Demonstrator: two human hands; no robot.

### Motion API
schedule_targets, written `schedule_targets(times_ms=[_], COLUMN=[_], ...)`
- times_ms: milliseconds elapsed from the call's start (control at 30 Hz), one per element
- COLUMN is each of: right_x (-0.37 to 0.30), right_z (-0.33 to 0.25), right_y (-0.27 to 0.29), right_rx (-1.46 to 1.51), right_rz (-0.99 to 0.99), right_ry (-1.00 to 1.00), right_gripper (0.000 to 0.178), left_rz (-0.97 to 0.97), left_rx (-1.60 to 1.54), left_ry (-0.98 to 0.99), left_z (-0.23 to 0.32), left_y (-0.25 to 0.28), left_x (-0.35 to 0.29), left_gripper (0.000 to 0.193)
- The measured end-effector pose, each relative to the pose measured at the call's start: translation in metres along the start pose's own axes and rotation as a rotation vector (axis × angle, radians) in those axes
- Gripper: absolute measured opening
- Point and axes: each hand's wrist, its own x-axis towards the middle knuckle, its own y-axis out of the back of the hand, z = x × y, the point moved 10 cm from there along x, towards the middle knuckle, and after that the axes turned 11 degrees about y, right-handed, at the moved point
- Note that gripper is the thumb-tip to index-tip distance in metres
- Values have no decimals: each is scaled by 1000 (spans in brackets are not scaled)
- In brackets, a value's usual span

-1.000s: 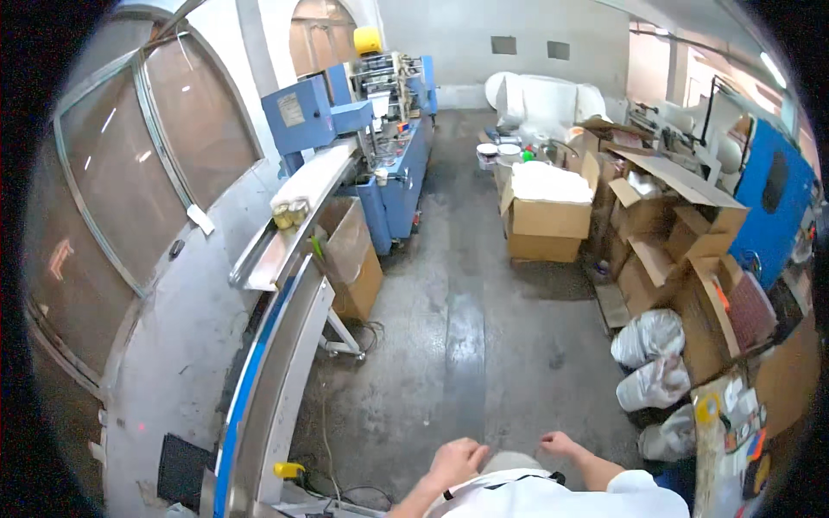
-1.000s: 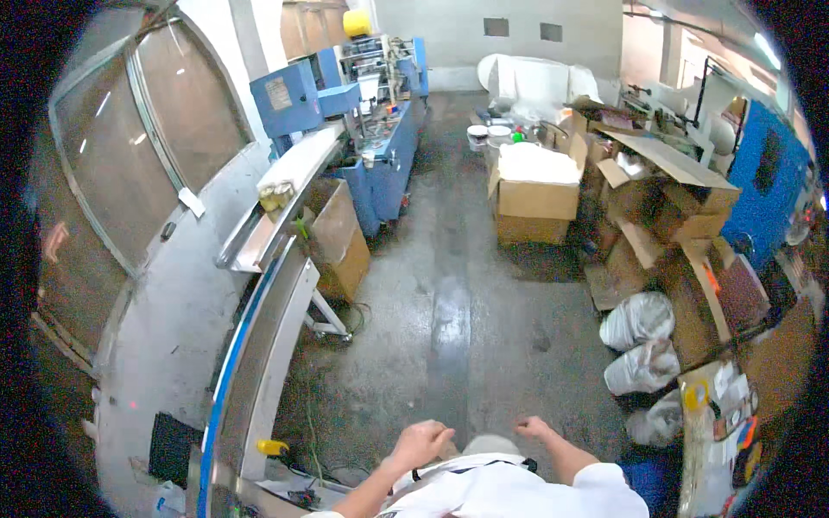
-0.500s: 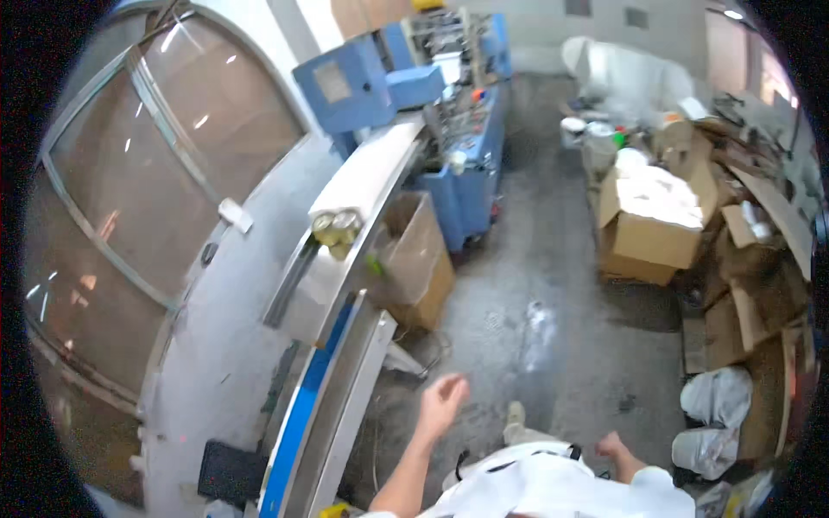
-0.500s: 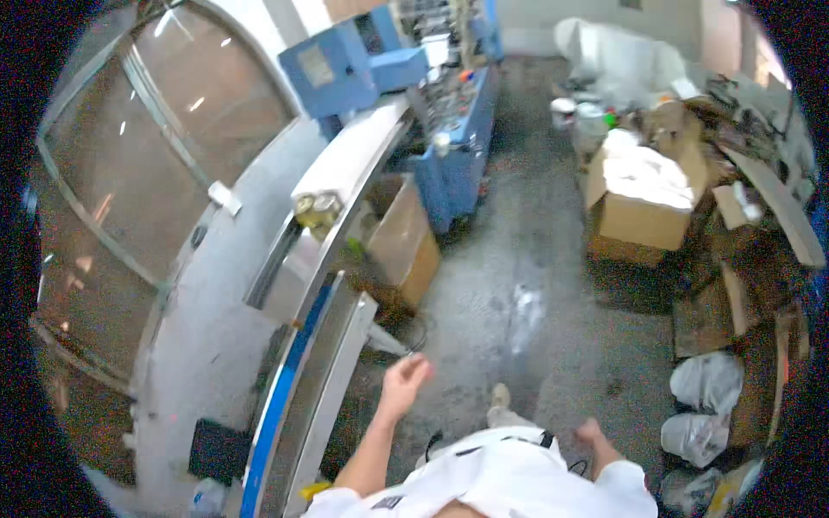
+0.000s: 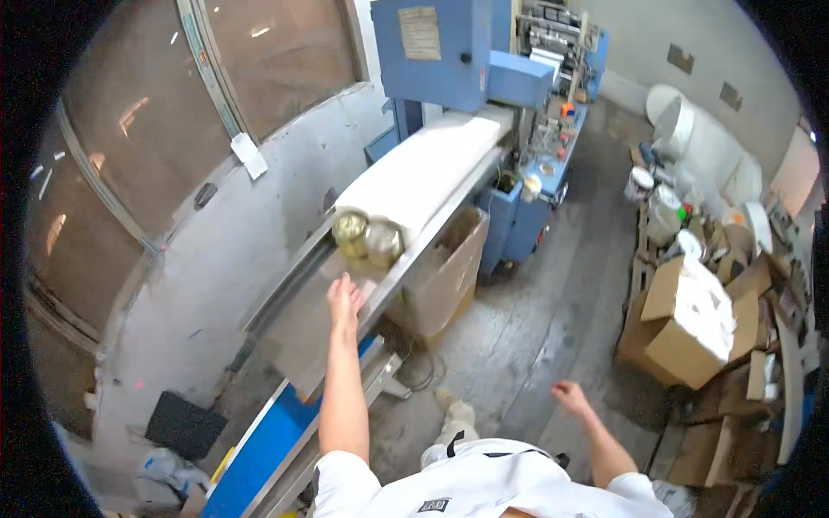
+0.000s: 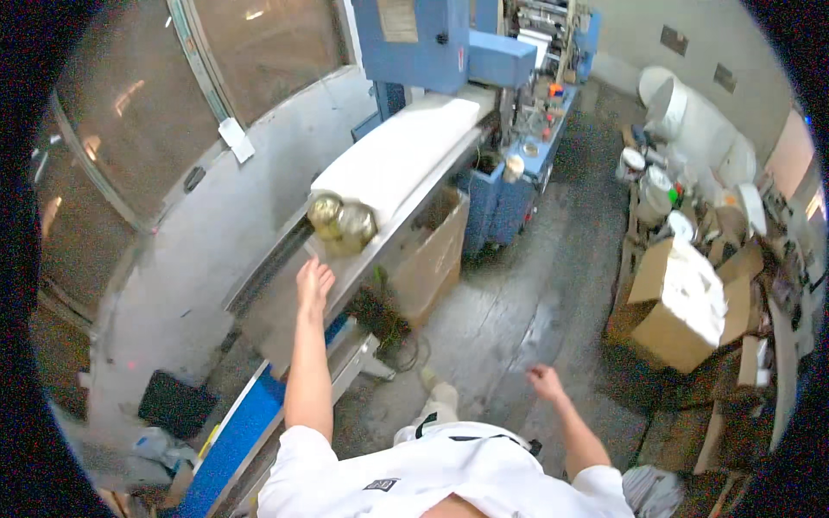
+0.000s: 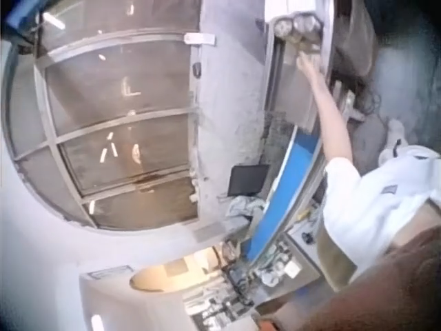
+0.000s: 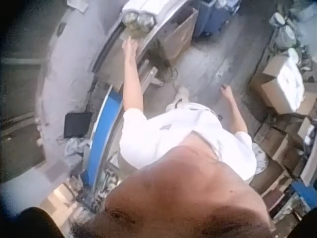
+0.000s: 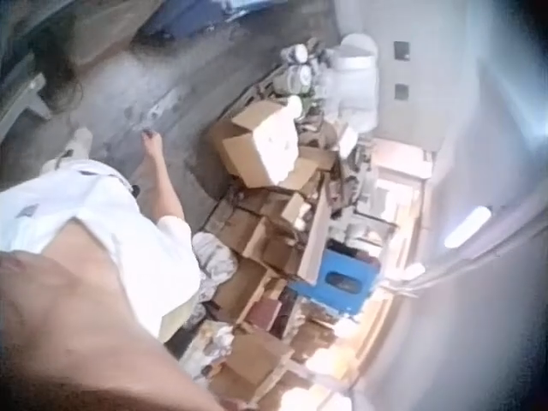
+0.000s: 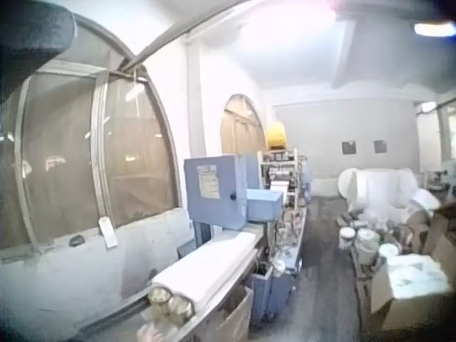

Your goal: Packaging white boxes into plastic bags, sealing them using a machine, and organizing paper products on a production line.

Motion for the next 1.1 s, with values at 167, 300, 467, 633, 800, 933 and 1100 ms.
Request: schedule_targets(times_ms=[167, 300, 467, 633, 800, 933, 1100], right_x=[84, 171, 282, 349, 363, 363, 375], right_z=[-112, -237, -504, -563, -556, -573, -619], right_y=[-37, -56, -172, -257, -281, -257, -122], right_rx=[-7, -83, -319, -931, -1051, -955, -88], right_rz=[-155, -197, -449, -621, -738, -841, -758], right_ry=[-107, 71, 848, 1257, 1421, 1418, 1293], right_gripper=[31, 32, 45, 79, 96, 93, 95], left_rz=[-54, -23, -55, 6, 123, 271, 268], left_rx=[-214, -128, -155, 23, -6, -11, 86], left_ry=[163, 130, 9, -11, -41, -83, -16], left_z=[34, 71, 72, 62, 40, 30, 17], left_y=[-11, -62, -22, -6, 25, 13, -93], left_x=[154, 164, 154, 92, 38, 20, 33], left_gripper=[46, 44, 61, 76, 58, 50, 40])
